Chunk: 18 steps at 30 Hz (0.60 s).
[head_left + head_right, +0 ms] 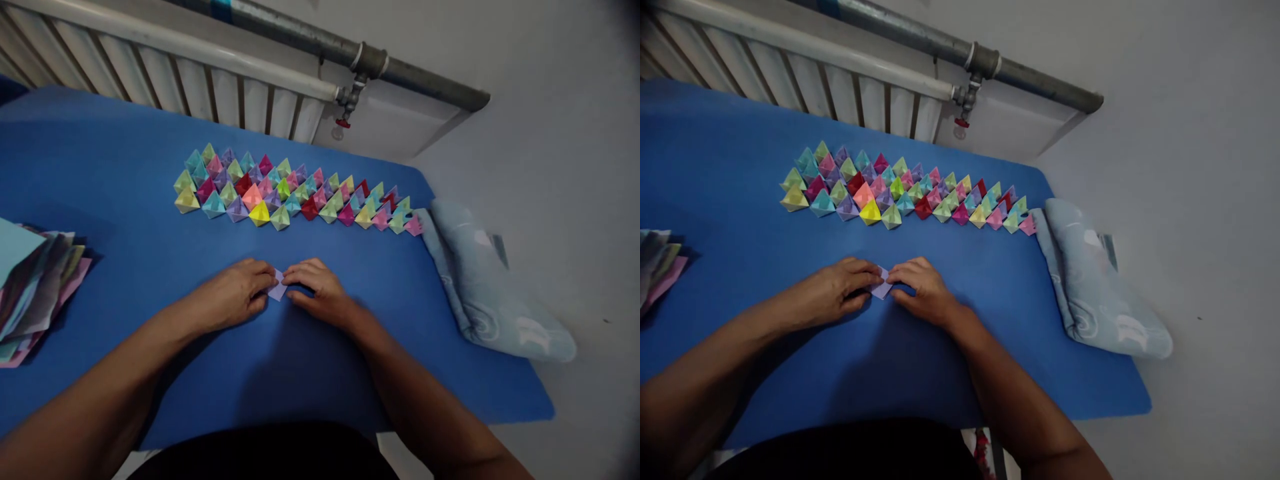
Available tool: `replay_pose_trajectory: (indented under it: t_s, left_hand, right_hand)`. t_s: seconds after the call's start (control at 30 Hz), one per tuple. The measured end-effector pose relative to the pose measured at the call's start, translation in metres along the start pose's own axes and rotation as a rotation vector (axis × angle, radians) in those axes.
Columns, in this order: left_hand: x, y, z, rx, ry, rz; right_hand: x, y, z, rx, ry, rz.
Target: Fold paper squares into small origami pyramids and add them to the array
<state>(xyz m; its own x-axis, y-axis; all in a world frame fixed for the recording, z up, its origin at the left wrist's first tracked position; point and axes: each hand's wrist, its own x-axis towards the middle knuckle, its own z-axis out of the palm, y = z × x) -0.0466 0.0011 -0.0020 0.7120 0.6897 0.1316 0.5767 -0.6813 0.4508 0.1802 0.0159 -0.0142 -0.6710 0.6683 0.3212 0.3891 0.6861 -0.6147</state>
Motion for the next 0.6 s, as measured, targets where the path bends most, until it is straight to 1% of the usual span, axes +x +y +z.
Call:
replay_pose_trajectory:
  t_s: [0.13, 0.27, 0.4, 0.6]
  left_hand:
    - [0.000, 0.004, -0.002, -0.032, -0.007, -0.037]
    - [-0.002, 0.005, 0.001, -0.031, 0.035, -0.093]
    - [-0.007, 0.006, 0.006, -0.031, 0.093, -0.121]
    - [-0.011, 0.008, 0.011, -0.035, 0.161, -0.173]
  right_hand:
    - [-0.001, 0.000, 0.000, 0.025, -0.014, -0.038]
    - [-0.001, -0.001, -0.002, 0.024, -0.046, -0.003]
    - [0.000, -0.001, -0.002, 0.011, -0.076, 0.050]
    - [0.002, 0.000, 0.000, -0.040, -0.062, 0.066]
